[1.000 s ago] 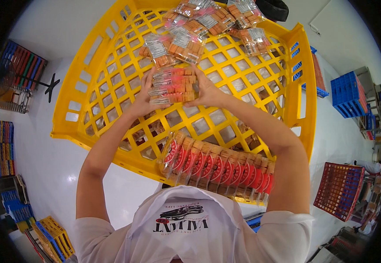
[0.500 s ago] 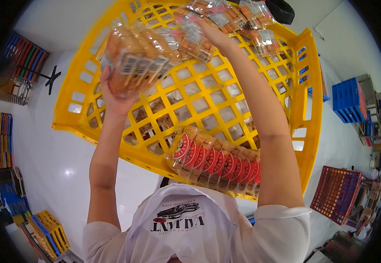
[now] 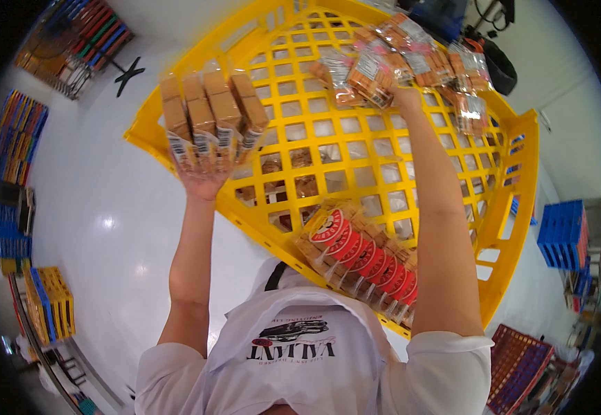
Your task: The person picks up individually wrapped snack packages from a yellow crate and places them onto a conveyor belt. The packages move through a heat-sealing machine, and the person then collects the sealed items and stacks them on a metal table. The process is repeated for multiple snack units.
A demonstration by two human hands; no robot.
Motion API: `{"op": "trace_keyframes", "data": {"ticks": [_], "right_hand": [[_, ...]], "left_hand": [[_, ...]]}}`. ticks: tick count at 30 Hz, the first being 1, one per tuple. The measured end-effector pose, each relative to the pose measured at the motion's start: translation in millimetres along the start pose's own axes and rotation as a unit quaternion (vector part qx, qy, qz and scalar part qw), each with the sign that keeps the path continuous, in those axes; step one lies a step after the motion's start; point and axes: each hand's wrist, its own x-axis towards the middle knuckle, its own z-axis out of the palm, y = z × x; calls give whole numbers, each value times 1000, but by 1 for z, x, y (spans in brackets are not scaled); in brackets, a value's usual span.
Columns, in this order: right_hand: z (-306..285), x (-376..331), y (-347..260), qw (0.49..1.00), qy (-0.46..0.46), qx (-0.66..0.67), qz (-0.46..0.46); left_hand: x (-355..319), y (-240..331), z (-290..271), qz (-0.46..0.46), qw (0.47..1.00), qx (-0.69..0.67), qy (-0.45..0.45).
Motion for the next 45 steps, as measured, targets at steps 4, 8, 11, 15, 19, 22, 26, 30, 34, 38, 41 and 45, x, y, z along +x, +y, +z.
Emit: {"op": "trace_keyframes", "data": {"ticks": [4, 8, 11, 15, 19, 22, 26, 30, 34, 38, 41, 45], "right_hand": [[13, -29, -14, 989, -99, 99, 56], [29, -41, -26, 977, -129, 148, 87], [27, -34, -22, 971, -139, 193, 4], [27, -88, -47, 966, -96, 161, -177], [26, -164, -79, 923, -199, 191, -268], [45, -207, -83, 890, -198, 16, -410], [53, -254, -94, 887, -326, -65, -320], [53, -267, -99, 884, -362, -102, -277], [51, -219, -104, 823, -490, -84, -274], [50, -212, -66, 737, -652, 165, -71], [35, -234, -17, 778, -616, 127, -11], [42, -253, -12, 767, -586, 211, 156]], "left_hand": [[-16, -5, -2, 27, 999, 31, 0], [-33, -20, 10, 81, 996, -35, 13], [-40, -25, 20, 76, 996, -48, 8], [-60, -23, 12, 99, 993, 67, -10], [-61, -33, 18, 92, 995, -4, -28], [-68, -42, 27, 76, 995, 64, 13], [-73, -63, 36, 16, 997, 21, 69], [-69, -82, 51, 55, 968, 190, 157], [-55, -99, 85, 88, 836, 501, 204], [-68, -117, 40, 212, 412, 875, 142], [-95, -121, 53, -33, 285, 954, 84], [-71, -78, 86, -18, 538, 833, 127]]}}
